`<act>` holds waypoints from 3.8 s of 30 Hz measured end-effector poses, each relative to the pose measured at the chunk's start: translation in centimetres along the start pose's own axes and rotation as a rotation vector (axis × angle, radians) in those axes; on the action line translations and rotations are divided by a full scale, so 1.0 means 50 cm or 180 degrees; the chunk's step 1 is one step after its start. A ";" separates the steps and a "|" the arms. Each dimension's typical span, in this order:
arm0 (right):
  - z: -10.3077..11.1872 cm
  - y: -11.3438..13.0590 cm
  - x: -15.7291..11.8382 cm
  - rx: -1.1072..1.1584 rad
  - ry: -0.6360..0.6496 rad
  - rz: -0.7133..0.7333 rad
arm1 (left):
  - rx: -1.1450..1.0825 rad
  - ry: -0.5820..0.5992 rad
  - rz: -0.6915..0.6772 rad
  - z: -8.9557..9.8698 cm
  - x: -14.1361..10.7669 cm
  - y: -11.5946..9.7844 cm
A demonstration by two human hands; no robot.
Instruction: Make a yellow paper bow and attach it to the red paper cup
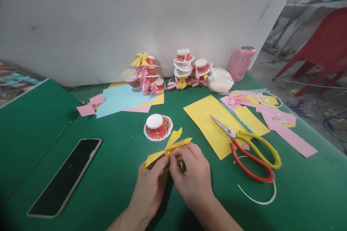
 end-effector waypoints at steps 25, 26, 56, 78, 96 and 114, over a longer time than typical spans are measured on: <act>0.014 0.039 -0.007 -0.0555 -0.0322 0.0738 | -0.0179 -0.0184 0.0053 -0.001 0.001 -0.001; 0.014 0.041 -0.008 -0.0574 -0.0318 0.0773 | -0.0182 -0.0182 0.0018 -0.001 0.002 -0.002; -0.018 -0.010 -0.014 0.0469 0.0371 -0.0401 | 0.0301 0.0086 -0.0162 0.011 0.008 -0.001; -0.061 -0.058 -0.034 0.1680 0.0842 -0.1848 | 0.0892 -0.0083 -0.0544 0.012 0.004 -0.031; -0.086 -0.046 -0.038 0.2621 0.1112 -0.2003 | 0.0241 0.0045 -0.0073 0.003 0.016 -0.018; -0.074 -0.086 -0.044 0.2753 0.0777 -0.2202 | 0.0193 0.0117 0.0354 -0.005 0.021 -0.009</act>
Point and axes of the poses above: each hand's wrist, its own x-axis towards the middle knuckle, its own z-axis out of the back of the hand, y = z × x, the point moved 8 cm from there along x, towards the middle knuckle, and after that the axes turned 9 degrees about -x, right-handed, at the moved point
